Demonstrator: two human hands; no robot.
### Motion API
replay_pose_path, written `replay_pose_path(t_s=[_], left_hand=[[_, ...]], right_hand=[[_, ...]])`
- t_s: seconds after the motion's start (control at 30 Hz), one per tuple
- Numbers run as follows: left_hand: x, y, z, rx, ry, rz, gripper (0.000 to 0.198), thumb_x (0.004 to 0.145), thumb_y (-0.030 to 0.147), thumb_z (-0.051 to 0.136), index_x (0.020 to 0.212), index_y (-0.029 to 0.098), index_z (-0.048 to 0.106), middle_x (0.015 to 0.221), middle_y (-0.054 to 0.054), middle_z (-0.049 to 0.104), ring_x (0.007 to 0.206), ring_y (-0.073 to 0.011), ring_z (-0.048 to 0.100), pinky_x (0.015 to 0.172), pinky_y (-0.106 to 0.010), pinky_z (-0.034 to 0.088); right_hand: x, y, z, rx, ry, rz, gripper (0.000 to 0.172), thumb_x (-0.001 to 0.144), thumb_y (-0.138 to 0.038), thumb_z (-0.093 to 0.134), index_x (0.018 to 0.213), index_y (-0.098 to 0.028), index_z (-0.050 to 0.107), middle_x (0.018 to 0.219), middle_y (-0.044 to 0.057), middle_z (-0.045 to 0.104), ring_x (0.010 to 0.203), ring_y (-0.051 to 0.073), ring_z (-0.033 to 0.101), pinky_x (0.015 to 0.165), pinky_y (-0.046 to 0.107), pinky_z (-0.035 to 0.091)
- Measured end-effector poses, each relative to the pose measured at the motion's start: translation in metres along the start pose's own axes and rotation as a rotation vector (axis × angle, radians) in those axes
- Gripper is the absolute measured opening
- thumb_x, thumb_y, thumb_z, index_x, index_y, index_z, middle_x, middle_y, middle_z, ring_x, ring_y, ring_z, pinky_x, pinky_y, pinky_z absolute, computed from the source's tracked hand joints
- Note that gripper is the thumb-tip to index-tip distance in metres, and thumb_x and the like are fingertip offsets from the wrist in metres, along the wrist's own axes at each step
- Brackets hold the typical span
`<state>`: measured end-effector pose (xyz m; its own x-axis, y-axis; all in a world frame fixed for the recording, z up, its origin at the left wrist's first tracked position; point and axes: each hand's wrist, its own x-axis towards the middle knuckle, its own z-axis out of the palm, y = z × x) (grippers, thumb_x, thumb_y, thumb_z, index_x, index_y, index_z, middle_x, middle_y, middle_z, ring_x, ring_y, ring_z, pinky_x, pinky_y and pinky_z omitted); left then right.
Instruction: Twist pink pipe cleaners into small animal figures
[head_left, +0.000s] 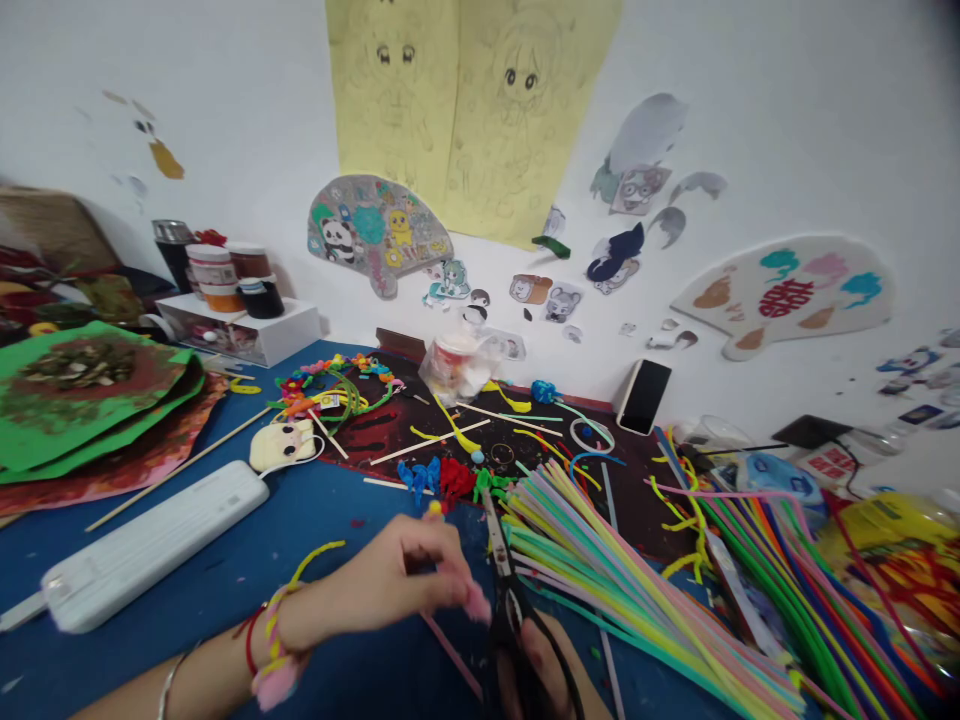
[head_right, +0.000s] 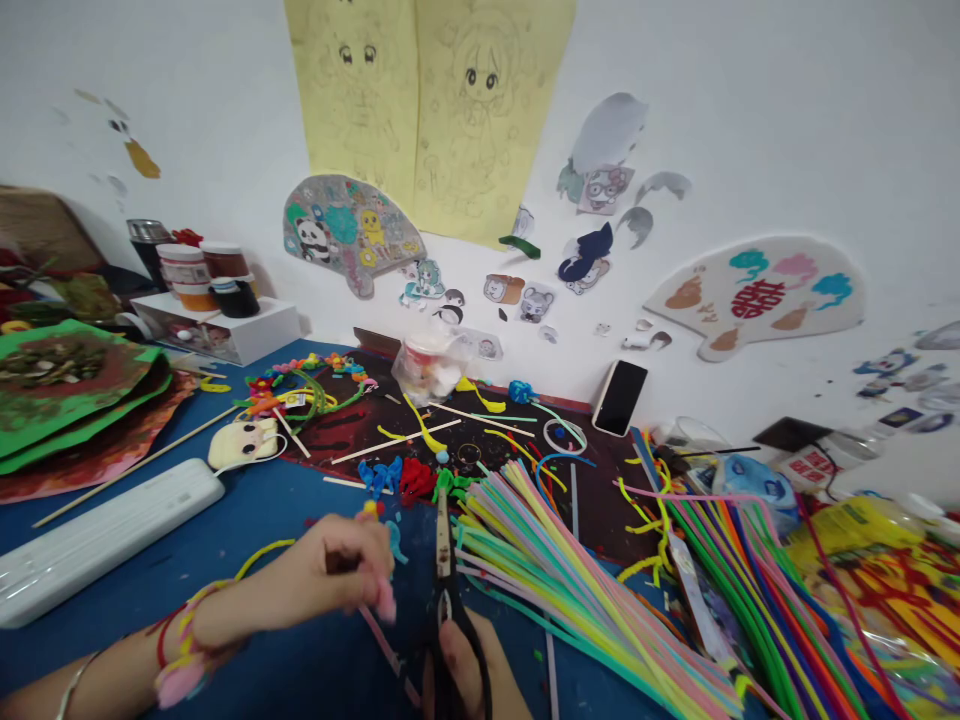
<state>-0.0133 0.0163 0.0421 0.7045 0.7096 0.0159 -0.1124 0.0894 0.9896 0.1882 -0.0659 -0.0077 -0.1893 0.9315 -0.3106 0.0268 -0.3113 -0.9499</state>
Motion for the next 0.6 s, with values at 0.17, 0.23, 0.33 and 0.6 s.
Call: replay_pose_path(t_s=[0.17,0.23,0.33,0.6], left_hand=[[-0.009,-0.009,0.029,-0.325,-0.241,-0.268,0.022,0.071,0.036,0.068,0.07,0.014,0.066,0.074,-0.007,0.066,0.059,-0.012,0.055,0.052,-0.022,0.037],[-0.009,-0.015,0.036,-0.476,-0.188,-0.285,0.026,0.069,0.037,0.07,0.068,0.012,0.065,0.072,-0.006,0.064,0.052,-0.0083,0.049,0.051,-0.02,0.034],[-0.008,-0.021,0.041,-0.673,-0.075,-0.29,0.025,0.068,0.035,0.072,0.069,0.012,0.063,0.058,0.001,0.055,0.044,-0.0034,0.034,0.057,-0.021,0.035],[-0.008,-0.022,0.034,-0.642,-0.051,-0.225,0.022,0.074,0.035,0.067,0.072,0.014,0.062,0.038,0.011,0.028,0.039,-0.0041,0.019,0.058,-0.022,0.034]], right_hand=[[0.015,0.003,-0.008,-0.137,0.146,-0.168,0.059,0.072,-0.068,0.047,0.092,-0.014,0.058,0.072,0.006,0.058,0.062,0.018,0.052,0.06,0.029,0.045],[0.017,0.001,-0.009,-0.218,0.165,-0.269,0.053,0.073,-0.065,0.05,0.088,-0.014,0.059,0.075,0.007,0.059,0.068,0.019,0.052,0.064,0.03,0.045],[0.016,-0.002,-0.008,-0.254,0.125,-0.366,0.052,0.075,-0.065,0.045,0.082,-0.015,0.059,0.067,0.005,0.055,0.063,0.017,0.049,0.059,0.028,0.043],[0.015,0.004,-0.013,0.091,-0.139,-0.392,0.075,0.068,-0.082,0.024,0.088,-0.016,0.053,0.049,-0.002,0.044,0.041,0.01,0.035,0.042,0.022,0.029]])
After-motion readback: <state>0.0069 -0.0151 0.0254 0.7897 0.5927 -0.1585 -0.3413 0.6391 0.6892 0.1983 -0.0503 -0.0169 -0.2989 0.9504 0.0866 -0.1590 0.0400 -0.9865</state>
